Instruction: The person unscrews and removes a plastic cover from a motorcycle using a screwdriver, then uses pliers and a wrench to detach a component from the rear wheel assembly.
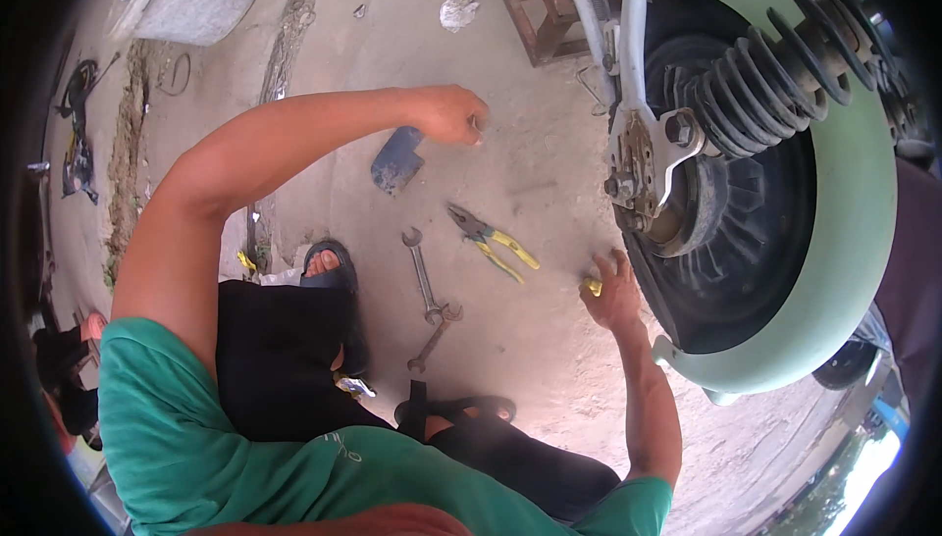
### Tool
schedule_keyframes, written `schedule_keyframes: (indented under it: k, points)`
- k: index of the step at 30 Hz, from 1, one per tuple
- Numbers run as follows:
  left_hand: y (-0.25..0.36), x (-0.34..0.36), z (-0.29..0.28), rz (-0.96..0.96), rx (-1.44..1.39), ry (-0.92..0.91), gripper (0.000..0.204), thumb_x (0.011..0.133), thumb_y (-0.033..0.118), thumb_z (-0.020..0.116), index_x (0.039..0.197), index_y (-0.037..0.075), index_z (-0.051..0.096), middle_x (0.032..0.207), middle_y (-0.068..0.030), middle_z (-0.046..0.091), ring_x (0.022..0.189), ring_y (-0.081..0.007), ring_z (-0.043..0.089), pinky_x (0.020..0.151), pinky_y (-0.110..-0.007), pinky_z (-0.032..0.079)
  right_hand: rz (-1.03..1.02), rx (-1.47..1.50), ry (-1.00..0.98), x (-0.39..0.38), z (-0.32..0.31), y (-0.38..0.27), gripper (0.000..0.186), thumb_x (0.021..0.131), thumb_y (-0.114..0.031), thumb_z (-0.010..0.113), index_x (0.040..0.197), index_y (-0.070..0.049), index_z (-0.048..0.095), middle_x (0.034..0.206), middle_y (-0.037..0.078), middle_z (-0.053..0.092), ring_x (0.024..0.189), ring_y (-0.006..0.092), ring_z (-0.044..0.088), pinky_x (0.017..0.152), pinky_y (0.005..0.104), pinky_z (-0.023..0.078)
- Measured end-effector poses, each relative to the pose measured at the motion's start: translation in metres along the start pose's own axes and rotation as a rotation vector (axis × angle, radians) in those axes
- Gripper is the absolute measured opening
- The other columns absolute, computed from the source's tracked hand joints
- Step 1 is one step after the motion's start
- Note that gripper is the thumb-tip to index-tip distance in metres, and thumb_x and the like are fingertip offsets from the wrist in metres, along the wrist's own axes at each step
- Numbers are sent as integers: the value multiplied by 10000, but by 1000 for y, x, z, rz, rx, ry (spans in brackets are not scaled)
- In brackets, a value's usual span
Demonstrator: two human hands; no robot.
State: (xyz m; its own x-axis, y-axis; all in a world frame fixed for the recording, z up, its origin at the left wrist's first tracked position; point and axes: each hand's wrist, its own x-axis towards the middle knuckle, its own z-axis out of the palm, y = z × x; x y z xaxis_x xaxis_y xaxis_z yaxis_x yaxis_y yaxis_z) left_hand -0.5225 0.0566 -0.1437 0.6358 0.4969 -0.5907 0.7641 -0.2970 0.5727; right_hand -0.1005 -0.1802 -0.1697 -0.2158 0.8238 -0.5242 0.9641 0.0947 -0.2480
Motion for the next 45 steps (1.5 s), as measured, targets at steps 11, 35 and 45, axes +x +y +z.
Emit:
schedule_keyframes:
  k: [11,35,45]
  points:
    - [13,38,15,147,99,156,437,881,341,669,1191,34,688,1182,-193,704,1146,-365,647,973,-451,511,-270,187,375,85,10,-152,448,845,-181,717,1276,-94,633,1320,177,609,1195,395,599,1017,466,508]
    - [48,-40,-13,177,-496,179,314,946,345,669,1040,51,728,974,-80,717,915,-188,681,769,-355,510,159,84,251,52,53,-94,263,848,-146,693,1100,-100,629,1089,179,644,1038,437,645,879,537,524]
    - [117,-13,6,171,-854,141,395,967,328,663,1227,32,671,1107,-71,694,956,-179,693,754,-322,527,329,448,433,68,51,-96,291,930,-301,649,1093,-60,668,995,199,740,965,407,710,855,470,545]
